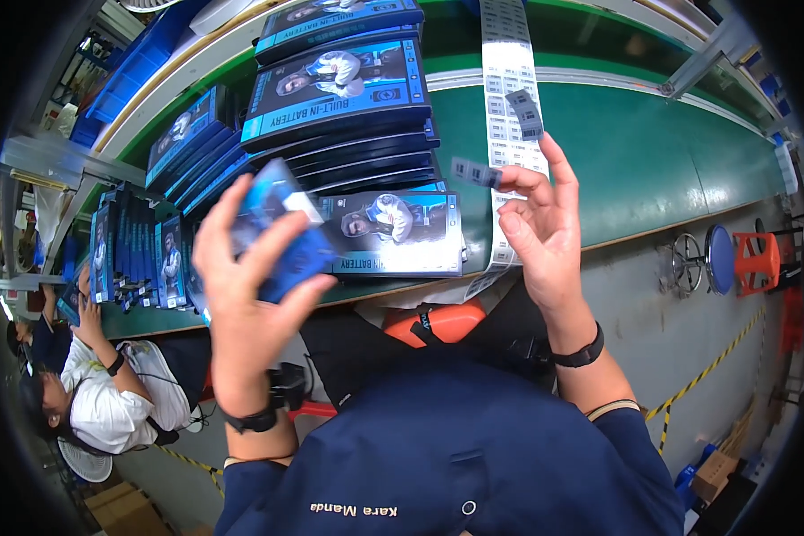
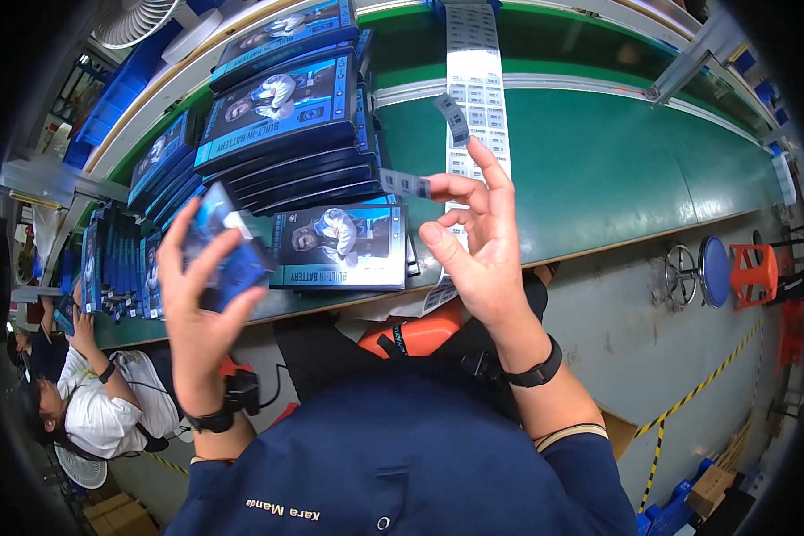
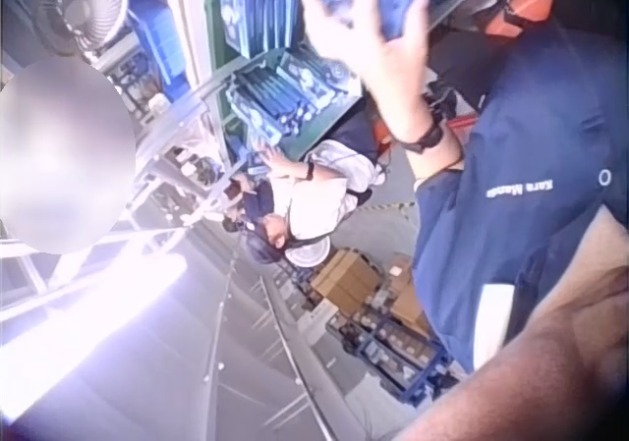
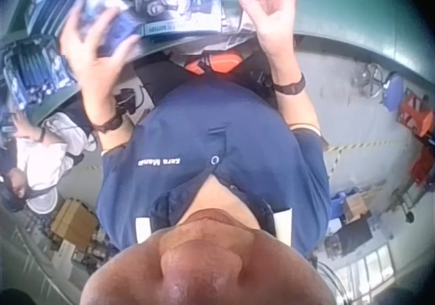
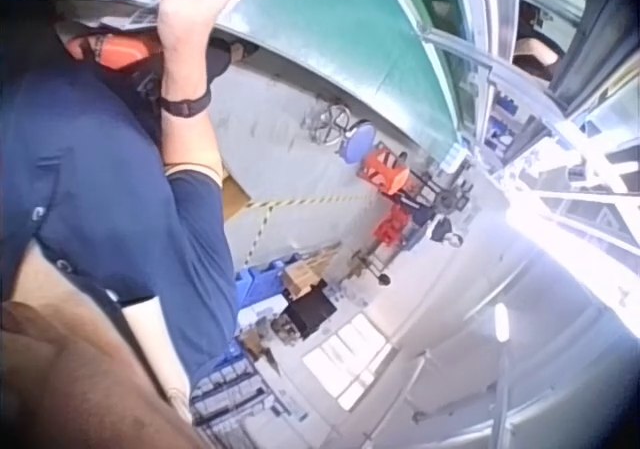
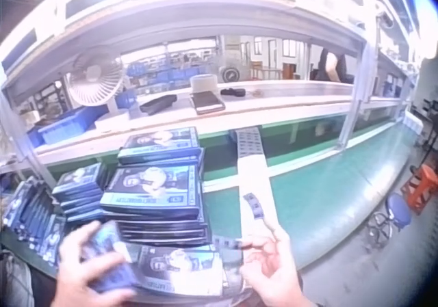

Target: Applying stickers or labels to packaged electronic product boxes on an assembly line.

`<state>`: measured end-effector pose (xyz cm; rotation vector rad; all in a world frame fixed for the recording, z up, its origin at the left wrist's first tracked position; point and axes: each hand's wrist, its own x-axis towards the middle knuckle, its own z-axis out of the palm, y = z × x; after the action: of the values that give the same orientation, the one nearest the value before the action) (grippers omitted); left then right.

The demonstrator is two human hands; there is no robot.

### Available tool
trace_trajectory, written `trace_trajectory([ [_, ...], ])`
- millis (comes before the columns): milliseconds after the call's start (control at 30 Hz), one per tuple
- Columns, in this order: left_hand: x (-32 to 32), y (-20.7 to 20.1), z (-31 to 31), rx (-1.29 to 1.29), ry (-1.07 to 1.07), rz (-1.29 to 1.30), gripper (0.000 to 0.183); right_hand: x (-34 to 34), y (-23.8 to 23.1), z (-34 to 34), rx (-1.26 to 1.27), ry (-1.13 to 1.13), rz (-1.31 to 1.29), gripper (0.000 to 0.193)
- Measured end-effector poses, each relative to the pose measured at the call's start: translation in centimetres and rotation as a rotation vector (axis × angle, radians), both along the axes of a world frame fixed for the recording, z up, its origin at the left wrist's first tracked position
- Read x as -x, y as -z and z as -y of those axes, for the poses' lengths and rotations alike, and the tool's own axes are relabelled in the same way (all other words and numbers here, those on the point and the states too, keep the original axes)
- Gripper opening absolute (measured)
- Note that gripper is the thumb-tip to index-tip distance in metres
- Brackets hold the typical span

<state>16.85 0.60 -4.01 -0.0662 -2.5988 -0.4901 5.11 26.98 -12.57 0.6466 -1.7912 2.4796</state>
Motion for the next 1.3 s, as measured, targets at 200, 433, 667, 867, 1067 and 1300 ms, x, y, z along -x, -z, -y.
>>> trace_trajectory([
  [200, -3.2, 2.7, 9.3, 0.222, -0.332, 0.321, 0.065, 0.2, 0.9, -0.3, -0.129, 0.000, 0.090, 0.077],
  [433, -3.4, 4.8, 9.7, 0.277, -0.373, 0.332, 0.066, -0.2, 1.6, 0.5, -0.231, 0.087, 0.086, 0.071],
  [667, 1.3, 4.2, 0.2, -0.024, 0.248, 0.123, 0.052, -0.7, 1.7, 1.0, -0.271, 0.142, 0.049, 0.064],
  [867, 4.7, 6.0, -4.5, 0.000, 0.395, 0.236, 0.063, -0.8, 1.6, 0.9, -0.257, 0.127, 0.061, 0.056],
  [1067, 5.4, 6.7, -5.8, 0.036, 0.270, 0.243, 0.073, -0.8, 1.6, 0.5, -0.251, 0.104, 0.120, 0.047],
  [1300, 5.6, 7.1, -5.9, 0.002, 0.261, 0.230, 0.076, 0.1, 1.5, 0.8, -0.234, 0.082, 0.087, 0.047],
])
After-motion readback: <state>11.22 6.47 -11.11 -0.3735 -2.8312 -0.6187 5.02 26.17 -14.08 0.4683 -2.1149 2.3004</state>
